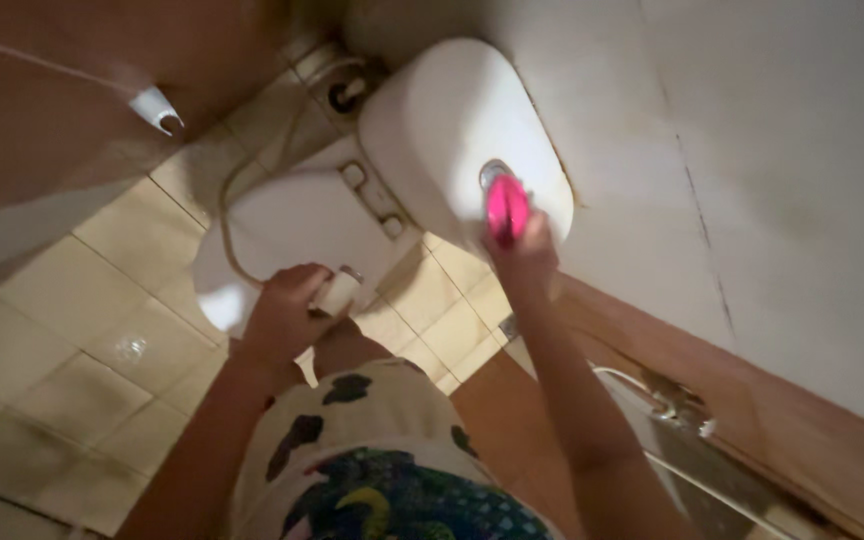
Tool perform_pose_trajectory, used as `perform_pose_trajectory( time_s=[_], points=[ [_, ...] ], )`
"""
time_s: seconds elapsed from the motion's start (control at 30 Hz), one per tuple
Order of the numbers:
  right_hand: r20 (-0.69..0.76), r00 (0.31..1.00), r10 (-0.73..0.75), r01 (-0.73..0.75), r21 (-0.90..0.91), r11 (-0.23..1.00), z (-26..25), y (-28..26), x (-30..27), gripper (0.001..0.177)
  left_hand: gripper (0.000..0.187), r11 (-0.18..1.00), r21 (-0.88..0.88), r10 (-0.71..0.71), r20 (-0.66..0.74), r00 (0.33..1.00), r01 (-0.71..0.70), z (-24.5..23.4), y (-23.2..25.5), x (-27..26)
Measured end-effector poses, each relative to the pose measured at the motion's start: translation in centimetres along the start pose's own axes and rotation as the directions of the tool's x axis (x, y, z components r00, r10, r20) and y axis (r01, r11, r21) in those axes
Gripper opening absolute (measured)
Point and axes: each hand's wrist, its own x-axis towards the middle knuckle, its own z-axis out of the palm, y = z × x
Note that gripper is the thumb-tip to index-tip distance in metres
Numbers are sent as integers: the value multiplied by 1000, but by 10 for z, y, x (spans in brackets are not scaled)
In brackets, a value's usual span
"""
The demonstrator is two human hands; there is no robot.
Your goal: The person cleans the exterior and rim of a toilet using a brush and a handheld sprayer.
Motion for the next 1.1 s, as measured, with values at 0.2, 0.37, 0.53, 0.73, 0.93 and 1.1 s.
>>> perform_pose_trajectory(
  time_s=[0.2,0.37,0.53,0.73,0.93,1.1],
  points=[
    [-102,993,54,-43,109,993,10,5,39,61,52,998,22,60,-18,998,-60,-3,1,3],
    [-88,943,-321,330,115,937,13,-3,41,48,52,998,-37,-50,23,998,51,1,4,3],
    [-191,896,-400,405,-13,914,9,-3,28,58,48,989,-98,-110,-5,994,109,7,2,-6],
    [-8,1000,-19,20,147,989,10,11,38,54,47,988,76,141,-134,981,-132,3,-8,-7],
    [-32,795,-606,594,-156,789,28,-47,68,80,53,999,19,-36,20,999,36,13,-6,-5],
    [-113,934,-340,347,51,937,42,-75,152,66,52,996,77,-54,67,996,49,21,-9,-5]
  ],
)
